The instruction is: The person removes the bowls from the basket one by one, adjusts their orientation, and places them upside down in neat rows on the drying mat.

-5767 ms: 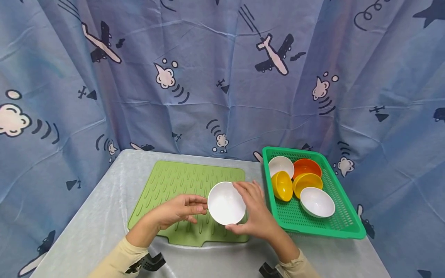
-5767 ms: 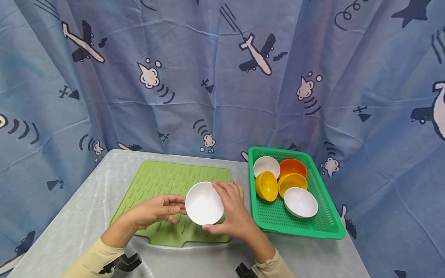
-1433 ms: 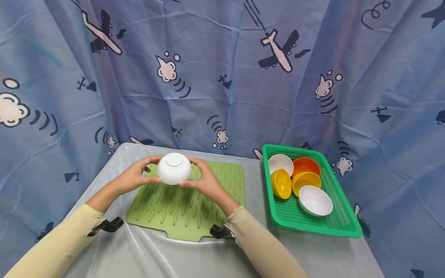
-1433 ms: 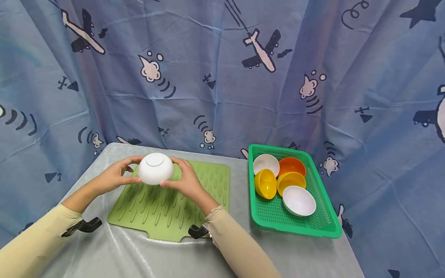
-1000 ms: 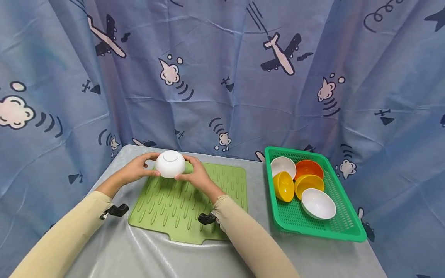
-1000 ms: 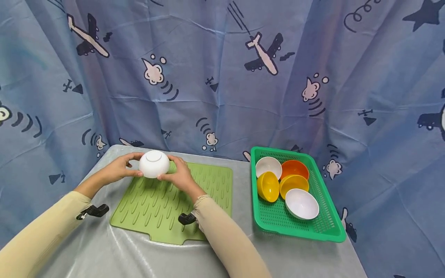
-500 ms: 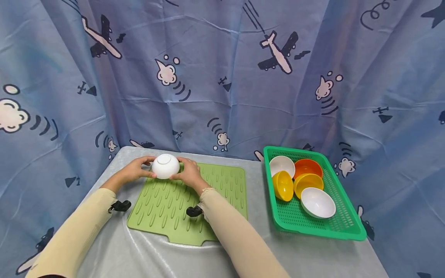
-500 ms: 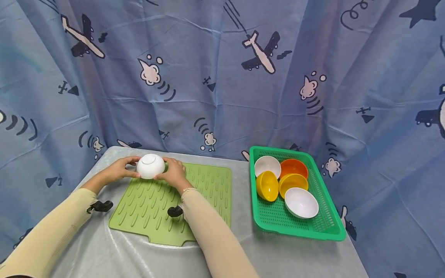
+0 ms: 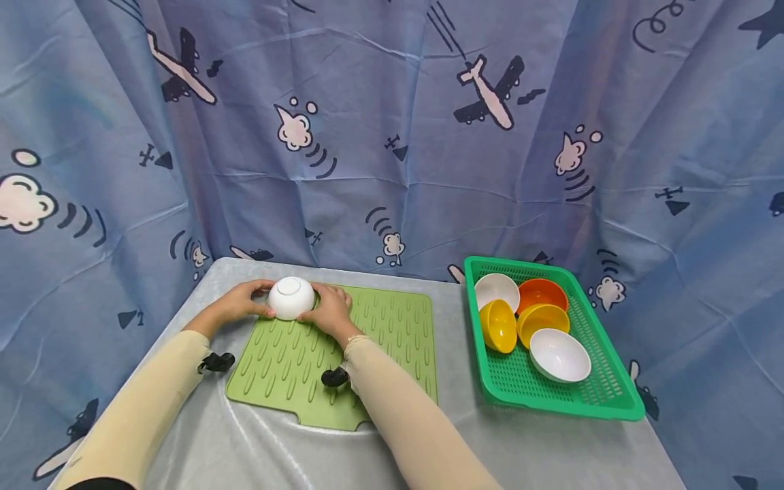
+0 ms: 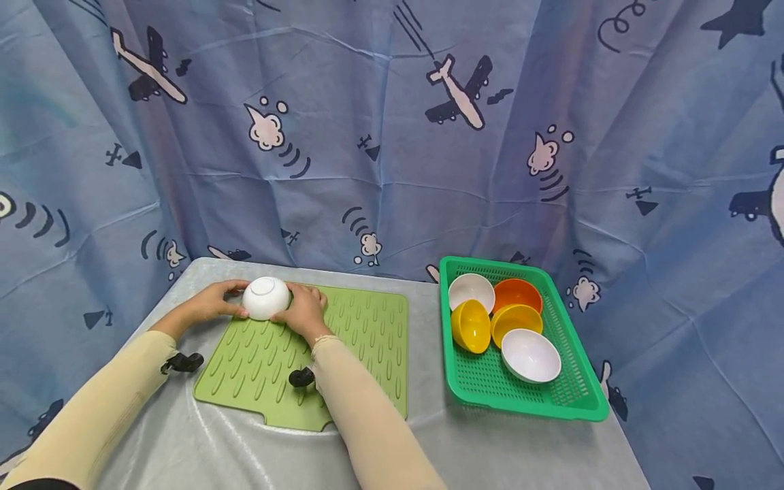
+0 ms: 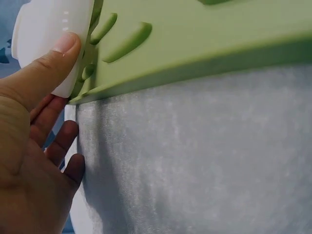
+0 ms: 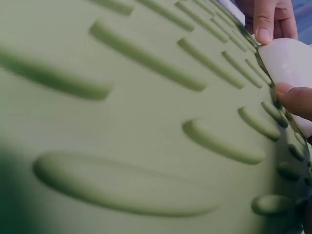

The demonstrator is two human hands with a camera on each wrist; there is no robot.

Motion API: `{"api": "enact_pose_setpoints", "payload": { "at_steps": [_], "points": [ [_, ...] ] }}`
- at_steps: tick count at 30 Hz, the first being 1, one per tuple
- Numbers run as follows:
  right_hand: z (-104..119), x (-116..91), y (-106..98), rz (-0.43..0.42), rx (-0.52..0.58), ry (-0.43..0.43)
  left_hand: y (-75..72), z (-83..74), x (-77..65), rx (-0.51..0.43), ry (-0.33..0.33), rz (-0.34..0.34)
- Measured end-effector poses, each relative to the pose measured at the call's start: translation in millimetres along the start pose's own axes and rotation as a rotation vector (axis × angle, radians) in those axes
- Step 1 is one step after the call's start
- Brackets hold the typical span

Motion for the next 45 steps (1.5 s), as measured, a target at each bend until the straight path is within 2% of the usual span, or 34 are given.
{"api": "enact_pose_setpoints", "payload": {
  "at_steps": [8,16,20,29,34,39,45],
  "points": [
    [-1.9,-1.4,4.0,0.012,-0.043,0.002,2.2,8.8,1.9,0.039,-0.013,-0.046],
    [-0.6,-0.1,3.9,0.014,-0.085,-0.002,-0.9,1.0,0.2,0.030,-0.009,-0.040],
    [0.2,-0.8,4.7,0.021,-0.091,-0.011,-5.4,-0.4,0.9,0.026,-0.001,-0.061],
    [-0.2,-1.2,1.7,0.025,-0.139,-0.038,-12.4,-23.9,12.9,-0.007,0.015,-0.134],
    [0.9,-1.6,2.8,0.046,-0.143,-0.049,-7.7,-36.5,19.1,0.020,0.066,-0.145],
    [1.8,-2.0,0.9,0.041,-0.132,-0.040,-0.9,-39.7,24.8,0.056,0.103,-0.144],
    [0.8,-3.8,-0.4,0.047,-0.109,-0.024,5.5,-39.2,25.0,0.051,0.088,-0.150]
  ]
}}
Point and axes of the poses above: each hand's wrist, its own x-axis towards the middle knuckle, its own y-axis out of the palm, z = x × y, the point moved 7 cm from there along x, towards the middle knuckle, and after that the axes turned 6 degrees about -z, right-handed, at the moved point
